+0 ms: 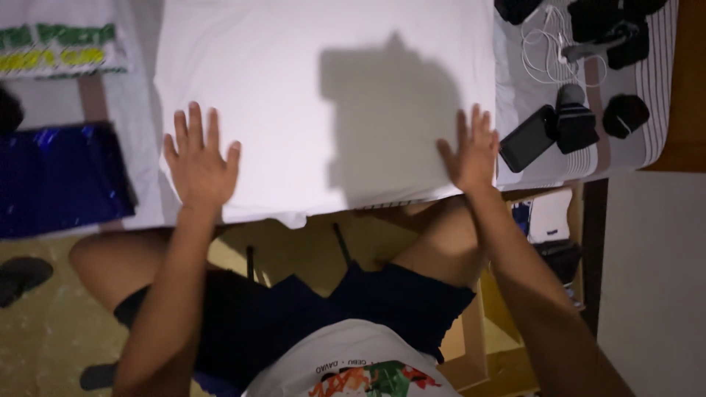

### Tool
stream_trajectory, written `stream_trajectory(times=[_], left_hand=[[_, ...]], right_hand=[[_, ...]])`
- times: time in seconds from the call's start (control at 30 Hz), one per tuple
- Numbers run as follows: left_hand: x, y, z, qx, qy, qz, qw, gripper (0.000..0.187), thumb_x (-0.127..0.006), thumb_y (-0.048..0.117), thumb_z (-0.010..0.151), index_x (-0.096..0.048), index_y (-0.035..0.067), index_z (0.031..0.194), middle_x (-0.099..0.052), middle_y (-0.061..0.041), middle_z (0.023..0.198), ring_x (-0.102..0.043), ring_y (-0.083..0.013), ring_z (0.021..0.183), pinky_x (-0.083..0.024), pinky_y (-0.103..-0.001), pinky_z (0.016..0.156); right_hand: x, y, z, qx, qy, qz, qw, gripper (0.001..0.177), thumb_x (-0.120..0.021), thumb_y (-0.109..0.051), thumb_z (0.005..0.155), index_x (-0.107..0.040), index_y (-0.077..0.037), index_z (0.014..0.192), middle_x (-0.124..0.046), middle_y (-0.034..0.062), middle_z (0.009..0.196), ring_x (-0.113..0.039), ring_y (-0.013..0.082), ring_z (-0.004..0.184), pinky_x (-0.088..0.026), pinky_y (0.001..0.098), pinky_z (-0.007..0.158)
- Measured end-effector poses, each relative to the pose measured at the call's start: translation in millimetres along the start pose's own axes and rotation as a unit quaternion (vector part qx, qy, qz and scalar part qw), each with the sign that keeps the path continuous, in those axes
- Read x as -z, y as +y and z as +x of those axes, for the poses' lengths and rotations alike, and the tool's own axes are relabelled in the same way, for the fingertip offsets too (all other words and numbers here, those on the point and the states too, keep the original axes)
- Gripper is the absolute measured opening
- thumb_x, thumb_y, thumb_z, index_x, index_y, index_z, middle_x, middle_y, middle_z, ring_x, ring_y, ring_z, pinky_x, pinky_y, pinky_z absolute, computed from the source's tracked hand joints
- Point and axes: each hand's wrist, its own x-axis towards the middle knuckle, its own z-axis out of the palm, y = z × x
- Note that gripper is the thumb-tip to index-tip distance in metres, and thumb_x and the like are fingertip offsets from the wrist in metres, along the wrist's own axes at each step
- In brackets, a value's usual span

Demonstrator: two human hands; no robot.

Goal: The person folds a white t-shirt on a bed, smooths it, and folds it into a compact rectangle. They then place the folded shirt into a drawer and repeat the process with another white t-shirt.

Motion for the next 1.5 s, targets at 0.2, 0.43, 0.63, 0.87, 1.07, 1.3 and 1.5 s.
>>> stream_trajectory(times=[0.2, 0.43, 0.63, 0.87, 1.07, 1.3, 1.5], left_hand=[[-12.7, -45.1, -6.3, 0.046, 0.164, -0.063, 0.983, 0.055, -0.056, 0.040, 0.106, -0.054, 0.007, 0.149, -0.043, -0.017, 0.150, -0.041, -0.0404, 0.136, -0.035, -0.059, 0.103], [-22.4, -78.1, -13.9, 0.067, 0.222, -0.022, 0.972, 0.007, -0.056, 0.011, 0.102, -0.056, 0.004, 0.102, -0.064, -0.019, 0.091, -0.061, -0.0444, 0.080, -0.045, -0.057, 0.069], [9.0, -62.7, -30.0, 0.019, 0.246, -0.052, 0.968, 0.012, -0.055, 0.007, 0.103, -0.057, 0.000, 0.113, -0.052, -0.022, 0.110, -0.054, -0.0423, 0.093, -0.047, -0.053, 0.077], [-30.4, 43.9, -47.1, -0.068, 0.095, 0.044, 0.992, 0.063, -0.056, 0.043, 0.106, -0.043, 0.010, 0.157, -0.033, -0.015, 0.165, -0.024, -0.0350, 0.150, -0.028, -0.055, 0.108], [-43.9, 72.5, -48.1, -0.142, 0.043, -0.072, 0.986, 0.065, -0.055, 0.046, 0.104, -0.046, 0.011, 0.157, -0.029, -0.011, 0.167, -0.018, -0.0394, 0.153, -0.020, -0.064, 0.117], [2.4, 38.9, -50.5, -0.044, -0.074, -0.016, 0.996, 0.074, -0.020, 0.056, 0.105, -0.020, 0.014, 0.166, -0.010, -0.010, 0.172, -0.001, -0.0356, 0.156, -0.007, -0.057, 0.124], [-14.3, 43.4, -58.3, -0.091, -0.008, -0.028, 0.995, 0.074, -0.043, 0.054, 0.106, -0.038, 0.006, 0.163, -0.019, -0.018, 0.171, -0.006, -0.0432, 0.155, -0.011, -0.067, 0.117]], right_hand=[[11.5, -18.0, -2.9, -0.051, -0.053, -0.006, 0.997, 0.083, -0.055, -0.057, 0.103, -0.030, -0.010, 0.166, -0.014, 0.0189, 0.172, -0.013, 0.0414, 0.157, -0.016, 0.0688, 0.120], [31.2, -145.9, -26.3, -0.026, -0.114, 0.038, 0.992, 0.094, -0.008, -0.076, 0.098, 0.000, -0.014, 0.167, 0.011, 0.0092, 0.172, 0.010, 0.0322, 0.158, -0.001, 0.0614, 0.126], [-8.3, -193.8, -41.7, 0.081, -0.064, 0.040, 0.994, 0.089, -0.004, -0.077, 0.101, 0.013, -0.018, 0.165, 0.008, 0.0124, 0.175, 0.005, 0.0386, 0.160, -0.005, 0.0646, 0.125], [0.8, -249.9, -44.2, 0.181, 0.005, -0.009, 0.984, 0.078, -0.019, -0.068, 0.106, -0.023, -0.019, 0.167, -0.015, 0.0065, 0.174, -0.008, 0.0315, 0.160, -0.014, 0.0589, 0.121], [9.9, -203.1, -37.6, 0.131, -0.147, 0.033, 0.980, 0.069, -0.027, -0.057, 0.109, -0.015, -0.024, 0.168, -0.003, 0.0042, 0.174, 0.001, 0.0277, 0.160, -0.005, 0.0549, 0.125], [30.2, -75.5, -38.4, -0.069, -0.094, 0.047, 0.992, 0.066, -0.037, -0.048, 0.109, -0.027, -0.014, 0.164, -0.012, 0.0132, 0.171, -0.009, 0.0343, 0.157, -0.014, 0.0574, 0.122], [-38.8, 66.3, -70.7, -0.174, 0.232, 0.197, 0.937, 0.029, -0.064, -0.030, 0.104, -0.065, -0.012, 0.127, -0.057, 0.0164, 0.125, -0.052, 0.0377, 0.121, -0.038, 0.0508, 0.104]])
